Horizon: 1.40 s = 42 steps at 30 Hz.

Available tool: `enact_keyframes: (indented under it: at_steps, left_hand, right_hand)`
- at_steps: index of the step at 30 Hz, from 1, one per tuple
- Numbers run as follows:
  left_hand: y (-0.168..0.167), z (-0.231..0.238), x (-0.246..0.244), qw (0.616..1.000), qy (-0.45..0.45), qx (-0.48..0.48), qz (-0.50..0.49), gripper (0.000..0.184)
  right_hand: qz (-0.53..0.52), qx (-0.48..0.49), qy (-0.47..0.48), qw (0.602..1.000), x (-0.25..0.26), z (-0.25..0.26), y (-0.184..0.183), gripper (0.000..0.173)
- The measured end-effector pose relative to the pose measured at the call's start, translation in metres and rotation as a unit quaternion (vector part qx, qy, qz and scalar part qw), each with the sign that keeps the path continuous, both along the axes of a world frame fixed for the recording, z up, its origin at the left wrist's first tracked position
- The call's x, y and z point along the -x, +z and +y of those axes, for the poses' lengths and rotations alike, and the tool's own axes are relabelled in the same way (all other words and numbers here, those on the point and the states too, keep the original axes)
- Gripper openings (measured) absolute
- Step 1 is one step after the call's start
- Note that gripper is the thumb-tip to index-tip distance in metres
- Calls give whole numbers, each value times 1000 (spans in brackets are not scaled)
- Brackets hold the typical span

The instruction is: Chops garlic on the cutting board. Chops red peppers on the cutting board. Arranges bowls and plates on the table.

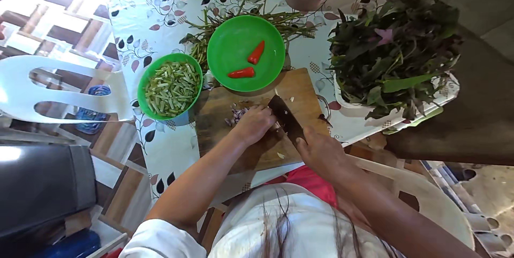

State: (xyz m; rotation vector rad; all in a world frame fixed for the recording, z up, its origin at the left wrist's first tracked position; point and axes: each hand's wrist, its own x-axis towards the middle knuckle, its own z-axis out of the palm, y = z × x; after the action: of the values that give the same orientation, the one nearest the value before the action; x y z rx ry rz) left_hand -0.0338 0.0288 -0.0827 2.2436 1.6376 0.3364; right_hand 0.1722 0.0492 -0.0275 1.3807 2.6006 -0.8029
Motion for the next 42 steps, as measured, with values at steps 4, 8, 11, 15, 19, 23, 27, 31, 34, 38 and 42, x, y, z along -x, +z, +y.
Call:
enact_keyframes:
  at_steps: [4, 8, 11, 15, 19, 23, 27, 31, 34, 38, 42]
  left_hand:
    - [-2, -1, 1, 1000, -4, 11, -16, 18]
    - [-4, -6, 2, 1000, -6, -6, -28, 17]
    - [-7, -7, 1, 999, -8, -23, -30, 17]
    - [-12, -9, 2, 998, -8, -42, -51, 14]
    - [-17, -8, 2, 996, -13, -81, -39, 14]
    - [-21, -13, 0, 994, -4, -106, -23, 16]
    - [-24, -17, -1, 994, 4, -109, -32, 13]
    - [-29, -17, -1, 989, 0, -145, -43, 14]
    - [-31, -19, -2, 986, 8, -163, -43, 14]
    - [-28, -24, -8, 988, 30, -153, -21, 12]
    - [-34, -29, -7, 986, 40, -156, -33, 13]
  right_hand:
    - [-65, 53, 12, 996, 9, 2, 0, 28]
    - [-94, 68, 10, 993, 20, 6, 0, 27]
    - [-67, 65, 8, 996, 15, 9, 3, 26]
    - [-33, 46, 15, 998, 10, 2, 3, 25]
    - [-73, 63, 9, 995, 18, 1, 0, 26]
    - [-91, 89, 5, 992, 22, 7, 3, 28]
    - [-20, 44, 11, 999, 9, 2, 2, 23]
    - [-59, 63, 13, 996, 12, -2, 1, 27]
    - [-93, 96, 9, 991, 21, 2, 1, 29]
    - [-51, 68, -6, 996, 16, 7, 2, 28]
    - [-47, 27, -10, 998, 8, 7, 1, 25]
